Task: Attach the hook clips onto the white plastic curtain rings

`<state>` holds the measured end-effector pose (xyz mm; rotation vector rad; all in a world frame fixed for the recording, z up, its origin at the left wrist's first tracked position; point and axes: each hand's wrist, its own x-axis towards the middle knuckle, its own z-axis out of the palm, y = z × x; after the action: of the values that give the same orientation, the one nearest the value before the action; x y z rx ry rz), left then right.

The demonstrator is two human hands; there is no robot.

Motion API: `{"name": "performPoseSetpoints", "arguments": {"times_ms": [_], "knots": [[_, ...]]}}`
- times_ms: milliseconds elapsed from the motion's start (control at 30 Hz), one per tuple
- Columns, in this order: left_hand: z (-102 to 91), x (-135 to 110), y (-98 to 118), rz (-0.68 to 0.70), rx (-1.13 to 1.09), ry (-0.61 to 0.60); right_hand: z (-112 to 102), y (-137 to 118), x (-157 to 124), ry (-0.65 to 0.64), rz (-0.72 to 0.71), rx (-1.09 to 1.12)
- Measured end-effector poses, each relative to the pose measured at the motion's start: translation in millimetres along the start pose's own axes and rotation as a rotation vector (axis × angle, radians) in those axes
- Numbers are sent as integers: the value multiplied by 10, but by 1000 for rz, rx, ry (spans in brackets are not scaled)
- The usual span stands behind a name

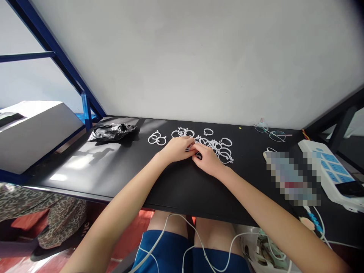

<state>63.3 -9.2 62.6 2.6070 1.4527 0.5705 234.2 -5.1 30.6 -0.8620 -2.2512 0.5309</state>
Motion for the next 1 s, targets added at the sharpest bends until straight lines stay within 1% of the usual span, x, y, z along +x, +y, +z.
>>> {"name": "performPoseSetpoints", "arguments": {"times_ms": [167, 733, 1000], "knots": [[-17, 4, 11, -10, 3, -24, 0, 0, 2, -1, -7, 5], [-8, -3, 3, -11, 16, -33, -7, -6, 8, -29, 5, -2], [-1, 0, -4, -2, 19, -21, -3, 3, 4, -21, 0, 1]]}}
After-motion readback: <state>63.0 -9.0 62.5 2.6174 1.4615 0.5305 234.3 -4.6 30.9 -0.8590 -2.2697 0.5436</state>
